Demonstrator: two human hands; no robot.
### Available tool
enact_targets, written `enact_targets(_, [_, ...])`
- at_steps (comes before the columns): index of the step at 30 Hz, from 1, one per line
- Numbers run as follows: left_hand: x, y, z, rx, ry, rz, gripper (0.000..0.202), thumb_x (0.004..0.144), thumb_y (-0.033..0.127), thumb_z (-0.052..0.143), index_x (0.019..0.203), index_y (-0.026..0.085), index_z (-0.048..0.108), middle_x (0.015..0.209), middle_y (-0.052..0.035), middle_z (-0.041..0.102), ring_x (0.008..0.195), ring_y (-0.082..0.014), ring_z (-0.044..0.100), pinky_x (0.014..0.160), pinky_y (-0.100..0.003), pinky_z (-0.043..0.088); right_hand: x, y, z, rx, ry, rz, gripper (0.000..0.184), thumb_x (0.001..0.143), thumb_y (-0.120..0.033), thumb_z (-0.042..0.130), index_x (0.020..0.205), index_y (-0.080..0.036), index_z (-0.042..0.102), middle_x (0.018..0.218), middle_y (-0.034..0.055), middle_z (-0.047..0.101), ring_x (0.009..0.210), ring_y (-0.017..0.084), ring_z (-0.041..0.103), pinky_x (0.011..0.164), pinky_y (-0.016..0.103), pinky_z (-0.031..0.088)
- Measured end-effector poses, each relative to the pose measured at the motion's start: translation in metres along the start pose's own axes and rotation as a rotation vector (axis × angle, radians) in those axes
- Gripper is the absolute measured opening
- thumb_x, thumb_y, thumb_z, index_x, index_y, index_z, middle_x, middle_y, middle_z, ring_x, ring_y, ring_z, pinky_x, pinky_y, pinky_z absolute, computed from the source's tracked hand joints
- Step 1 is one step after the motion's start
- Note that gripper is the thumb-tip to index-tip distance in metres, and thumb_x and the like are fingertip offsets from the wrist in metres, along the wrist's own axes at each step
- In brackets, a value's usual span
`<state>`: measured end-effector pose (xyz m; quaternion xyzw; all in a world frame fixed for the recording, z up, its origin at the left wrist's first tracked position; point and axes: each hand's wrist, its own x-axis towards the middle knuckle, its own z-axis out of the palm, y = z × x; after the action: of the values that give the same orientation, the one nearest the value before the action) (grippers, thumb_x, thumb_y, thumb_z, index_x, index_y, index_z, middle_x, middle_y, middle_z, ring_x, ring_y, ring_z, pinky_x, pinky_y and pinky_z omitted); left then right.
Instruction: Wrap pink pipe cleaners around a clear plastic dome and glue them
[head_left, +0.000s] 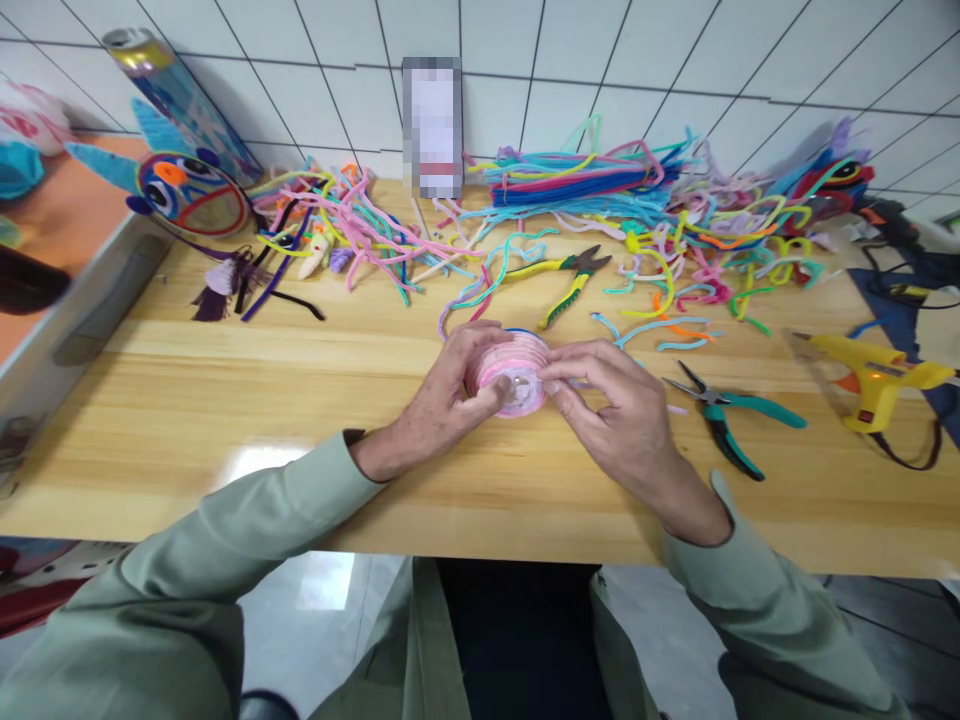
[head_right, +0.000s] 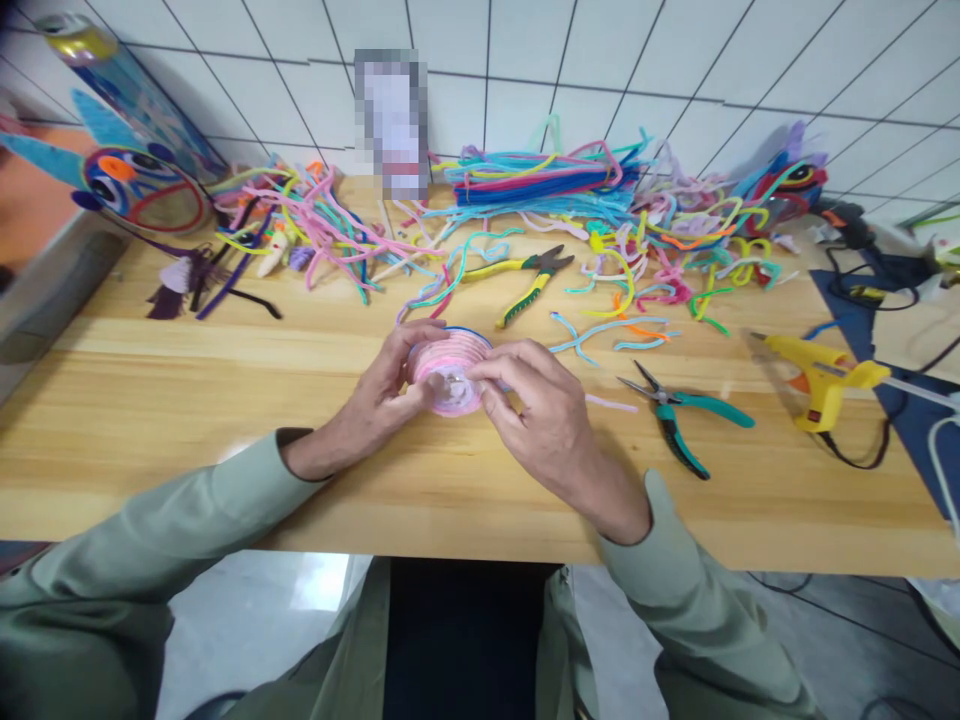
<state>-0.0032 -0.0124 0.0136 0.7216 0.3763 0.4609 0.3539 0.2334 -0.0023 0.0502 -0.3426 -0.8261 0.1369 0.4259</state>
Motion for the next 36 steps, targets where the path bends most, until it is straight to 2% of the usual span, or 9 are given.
enact_targets(5, [0.0005,0.0023,0.0018,-0.021,0.023,-0.055,0.043,0.104,0.045,0.064,0.140,0.023,0.054,0.144,-0.0147,0.059,0.138,-0.0297,0.059,0.122,-0.052,0.049,-0.0008,-0.0049,0.0032,-0.029,0.010,-0.020,0.023,0.098,-0.010,0.065,0.105,-0.028,0.078,0.102,0.0045,0.078,0.097,0.021,0.077,0.086,0.038,0.063])
enact_targets(17, [0.0004,0.0016,0.0046,0.015,0.040,-0.007,0.040,0.104,0.041,0.065,0.139,0.025,0.055,0.143,-0.0136,0.061,0.138,-0.0299,0.059,0.120,-0.052,0.050,-0.0009,-0.0039,0.0072,-0.069,0.012,-0.071,0.024,0.096,-0.007,0.065,0.104,-0.026,0.077,0.100,0.0051,0.077,0.098,0.022,0.076,0.087,0.040,0.063])
enact_targets(25, [-0.0002,0.0020,0.0065,0.056,0.037,-0.005,0.041,0.102,0.038,0.066,0.140,0.026,0.054,0.146,-0.0143,0.059,0.140,-0.0294,0.058,0.118,-0.050,0.052,-0.0022,-0.0055,0.0078,-0.099,0.026,-0.060,0.029,0.094,-0.006,0.065,0.103,-0.030,0.079,0.099,0.0036,0.078,0.095,0.022,0.076,0.086,0.041,0.063])
enact_targets(30, [-0.0001,0.0027,0.0069,0.076,0.048,0.008,0.040,0.103,0.039,0.065,0.139,0.025,0.054,0.144,-0.0143,0.060,0.138,-0.0286,0.059,0.117,-0.050,0.053,-0.0033,-0.0053,0.0079,-0.111,0.015,-0.059,0.028,0.094,-0.007,0.065,0.102,-0.029,0.079,0.097,0.0043,0.078,0.096,0.023,0.076,0.086,0.042,0.063])
enact_targets(36, [-0.0001,0.0041,0.0071,0.092,0.046,0.014,0.041,0.101,0.034,0.067,0.139,0.025,0.053,0.144,-0.0142,0.060,0.139,-0.0281,0.058,0.117,-0.049,0.053,-0.0032,-0.0063,0.0082,-0.110,0.033,-0.063,0.027,0.093,-0.007,0.064,0.101,-0.028,0.079,0.098,0.0049,0.078,0.097,0.023,0.076,0.086,0.041,0.063])
